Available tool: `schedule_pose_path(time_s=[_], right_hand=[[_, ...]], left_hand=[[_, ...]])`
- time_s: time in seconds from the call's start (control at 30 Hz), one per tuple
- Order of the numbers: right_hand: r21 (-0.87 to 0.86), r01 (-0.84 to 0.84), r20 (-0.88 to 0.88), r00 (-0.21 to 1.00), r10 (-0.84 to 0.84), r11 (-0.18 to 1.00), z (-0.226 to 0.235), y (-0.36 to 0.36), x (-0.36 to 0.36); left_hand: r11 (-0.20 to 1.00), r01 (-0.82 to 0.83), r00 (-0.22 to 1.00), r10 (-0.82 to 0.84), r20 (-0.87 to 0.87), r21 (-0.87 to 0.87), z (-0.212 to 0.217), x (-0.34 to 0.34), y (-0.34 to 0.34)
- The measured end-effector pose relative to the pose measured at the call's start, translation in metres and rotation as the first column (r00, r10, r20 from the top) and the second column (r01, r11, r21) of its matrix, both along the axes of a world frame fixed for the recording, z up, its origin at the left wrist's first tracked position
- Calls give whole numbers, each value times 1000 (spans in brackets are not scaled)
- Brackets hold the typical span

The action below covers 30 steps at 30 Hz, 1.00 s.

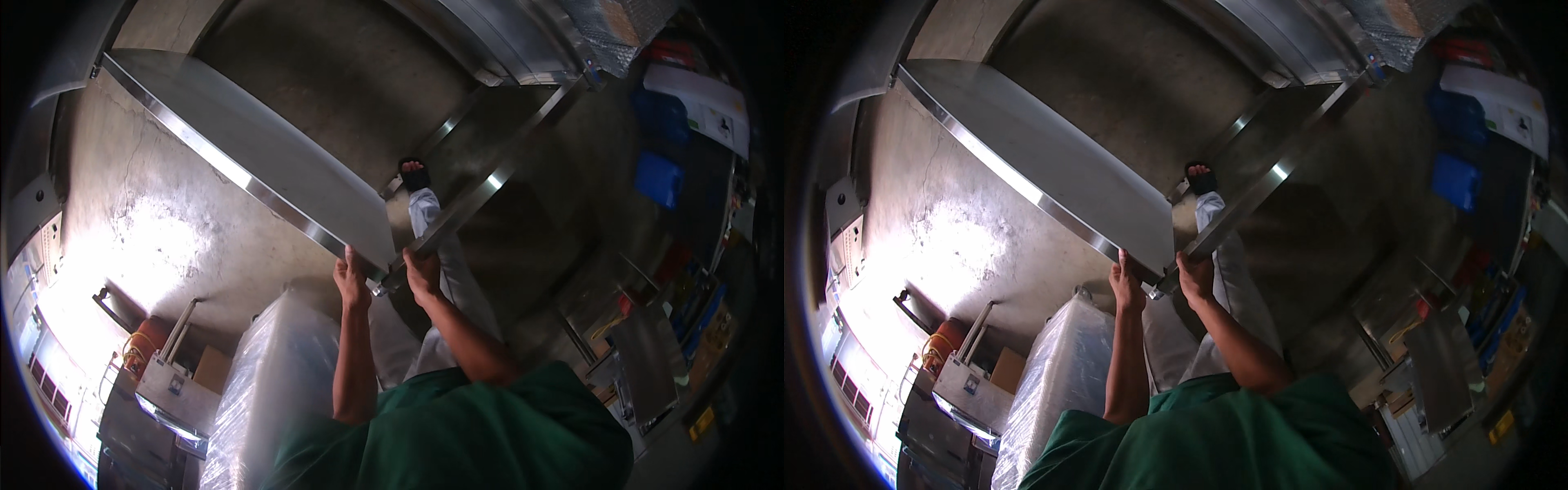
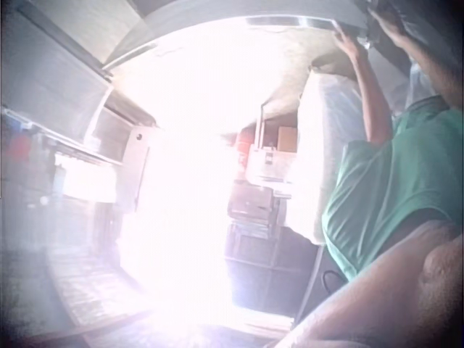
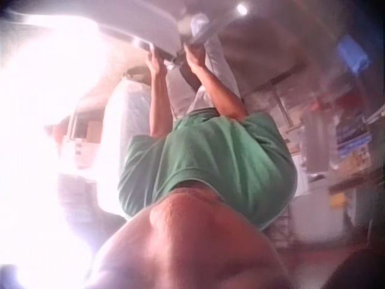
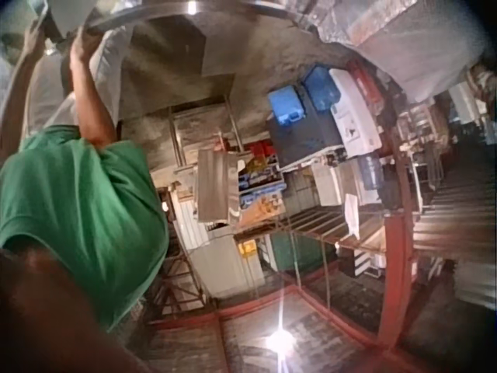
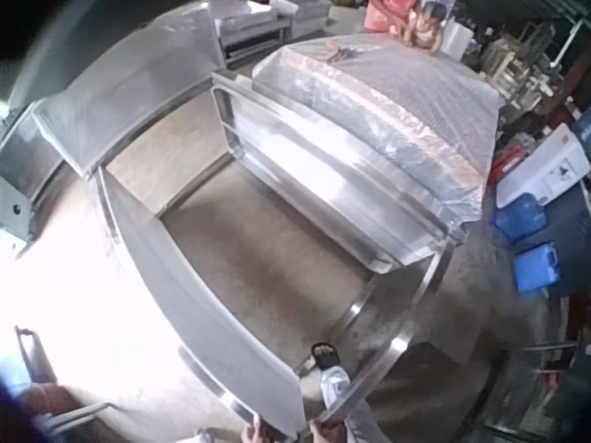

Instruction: The person assembles a stainless steel structure by attaching metal panels to a curved frame using bolts and nuts. They retrieve fasteners from a parts bin, position panels, and tighten connections by hand.

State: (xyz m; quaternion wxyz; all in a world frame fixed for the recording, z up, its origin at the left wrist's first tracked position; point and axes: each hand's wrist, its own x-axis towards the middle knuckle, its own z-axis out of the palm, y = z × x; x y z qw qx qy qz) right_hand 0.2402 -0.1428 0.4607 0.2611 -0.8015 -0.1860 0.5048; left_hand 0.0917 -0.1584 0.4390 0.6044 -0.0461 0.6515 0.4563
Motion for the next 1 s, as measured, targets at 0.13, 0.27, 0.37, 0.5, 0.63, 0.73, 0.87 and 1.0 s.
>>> schedule_pose_path(time_s=[0.13,0.27,0.37,0.5,0.63,0.73,0.87,1.0], right_hand=[[-63,-64,-9,998,64,996,-3,-3,0],[36,-40,-2,999,41,999,-4,-4,3],[-137,-73,-106,993,59,988,0,0,5],[-194,-97,-68,994,86,976,7,5,5],[-200,12,-103,994,-33,980,12,5,3],[-120,20,-121,992,-34,993,8,5,4],[-200,2,-135,990,-29,980,2,-3,6],[-116,-71,-51,997,65,991,-4,-5,6]], left_hand=[[997,14,999,-18,-45,-79,4,-13,-10],[999,0,999,-2,-49,-42,10,-16,-10],[999,27,999,-28,-32,-24,12,-17,-7],[999,47,993,-49,-105,-20,5,-17,-11],[998,8,993,-15,-116,-58,-5,-30,-30],[997,-72,988,68,-136,-29,-8,-49,-47],[994,27,961,-54,-271,-101,2,-79,-75],[987,82,945,-121,-304,-137,8,-106,-85]])
